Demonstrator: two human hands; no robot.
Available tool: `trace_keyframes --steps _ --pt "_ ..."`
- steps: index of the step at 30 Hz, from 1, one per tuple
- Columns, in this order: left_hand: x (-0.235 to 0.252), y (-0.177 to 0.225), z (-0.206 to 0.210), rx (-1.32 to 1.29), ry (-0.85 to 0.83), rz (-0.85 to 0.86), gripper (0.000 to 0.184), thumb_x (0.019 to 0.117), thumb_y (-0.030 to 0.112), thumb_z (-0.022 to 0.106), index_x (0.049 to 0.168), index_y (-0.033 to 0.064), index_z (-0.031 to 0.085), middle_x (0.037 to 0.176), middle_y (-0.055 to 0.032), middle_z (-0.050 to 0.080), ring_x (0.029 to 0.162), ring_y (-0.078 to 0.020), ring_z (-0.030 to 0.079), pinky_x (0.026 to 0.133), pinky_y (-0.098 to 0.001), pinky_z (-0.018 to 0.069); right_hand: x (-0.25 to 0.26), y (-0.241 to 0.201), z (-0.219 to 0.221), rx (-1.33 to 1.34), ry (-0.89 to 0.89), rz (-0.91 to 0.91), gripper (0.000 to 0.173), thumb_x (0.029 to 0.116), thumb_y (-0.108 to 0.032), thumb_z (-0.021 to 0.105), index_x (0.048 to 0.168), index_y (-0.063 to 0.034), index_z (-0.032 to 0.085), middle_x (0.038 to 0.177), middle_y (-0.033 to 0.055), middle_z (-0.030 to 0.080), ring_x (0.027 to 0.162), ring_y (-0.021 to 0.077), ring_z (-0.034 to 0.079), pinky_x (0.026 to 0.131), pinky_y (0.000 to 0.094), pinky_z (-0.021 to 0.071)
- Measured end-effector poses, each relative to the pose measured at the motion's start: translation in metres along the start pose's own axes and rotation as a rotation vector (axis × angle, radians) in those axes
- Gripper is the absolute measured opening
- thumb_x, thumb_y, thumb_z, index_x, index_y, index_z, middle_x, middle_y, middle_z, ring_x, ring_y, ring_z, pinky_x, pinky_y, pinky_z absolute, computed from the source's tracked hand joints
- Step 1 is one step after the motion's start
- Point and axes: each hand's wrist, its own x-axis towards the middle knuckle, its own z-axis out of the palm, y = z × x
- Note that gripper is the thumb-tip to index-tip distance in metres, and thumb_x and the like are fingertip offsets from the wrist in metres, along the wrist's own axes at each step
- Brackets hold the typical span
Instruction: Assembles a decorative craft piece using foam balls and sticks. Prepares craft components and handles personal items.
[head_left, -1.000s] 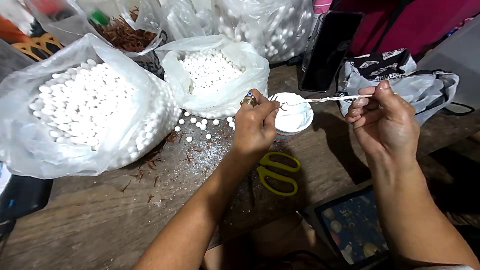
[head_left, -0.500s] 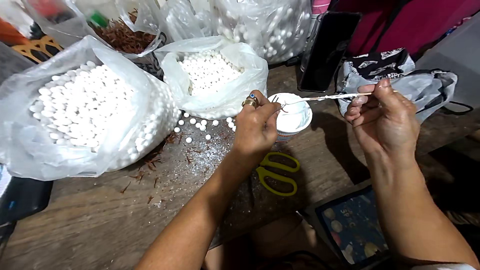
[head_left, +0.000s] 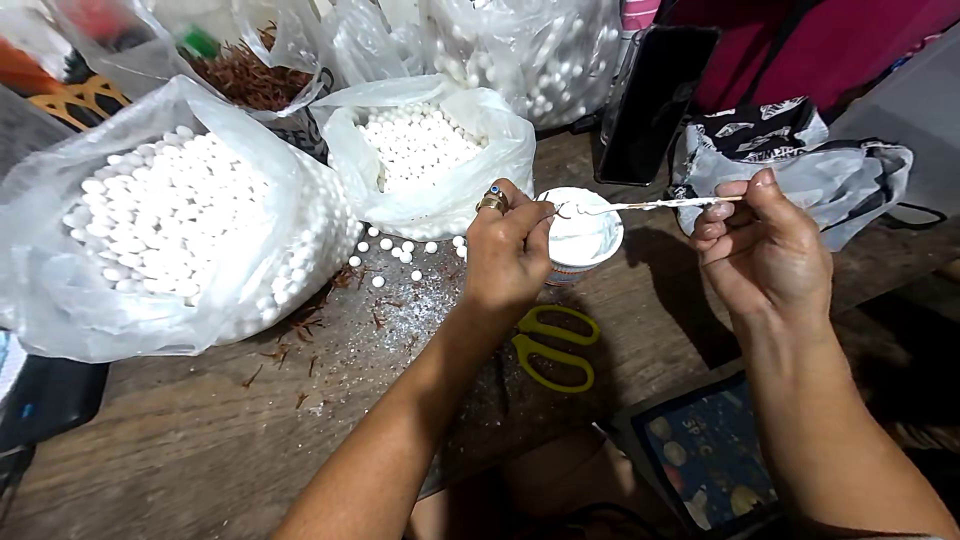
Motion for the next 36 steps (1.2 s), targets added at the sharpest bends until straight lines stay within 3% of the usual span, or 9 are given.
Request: trace_keyframes --steps 7,25,36 --pt "0.0019 0.0002 -0.0041 0.016 -0.032 0.006 0.013 0.0875 -0.004 0.062 0.085 -0.0052 0.075 0.079 -0.0114 0.057 0.071 -0.0083 0.053 0.064 -0.0144 0.0418 -0.0008 0.0038 -0.0016 -0.031 -0.027 -0.01 0.045 0.1127 -0.017 0.028 0.089 -0.0105 0.066 0.069 -0.0051 0.067 0.057 0.0031 0.063 0.057 0.0165 0.0554" --pt "-0.0014 0.0008 0.0029 -0.006 0.009 0.018 0.013 0.0837 -0.007 0.063 0.083 -0.0059 0.076 0.077 -0.0131 0.059 0.071 -0.0081 0.055 0.065 -0.0136 0.0423 -0.0019 0.0055 0.0004 -0.061 -0.015 -0.031 0.044 0.1124 -0.016 0.03 0.089 -0.0098 0.066 0.068 -0.0051 0.067 0.056 0.003 0.063 0.056 0.0168 0.0557" --pt "-0.0019 0.0005 0.0022 0.002 0.016 0.004 0.013 0.0844 -0.006 0.063 0.083 -0.0062 0.076 0.077 -0.0133 0.058 0.07 -0.0083 0.054 0.064 -0.0142 0.0422 -0.0037 0.0036 0.0 -0.012 -0.003 0.046 0.045 0.113 -0.019 0.029 0.089 -0.0111 0.066 0.068 -0.0053 0.065 0.056 0.0025 0.062 0.056 0.0159 0.054"
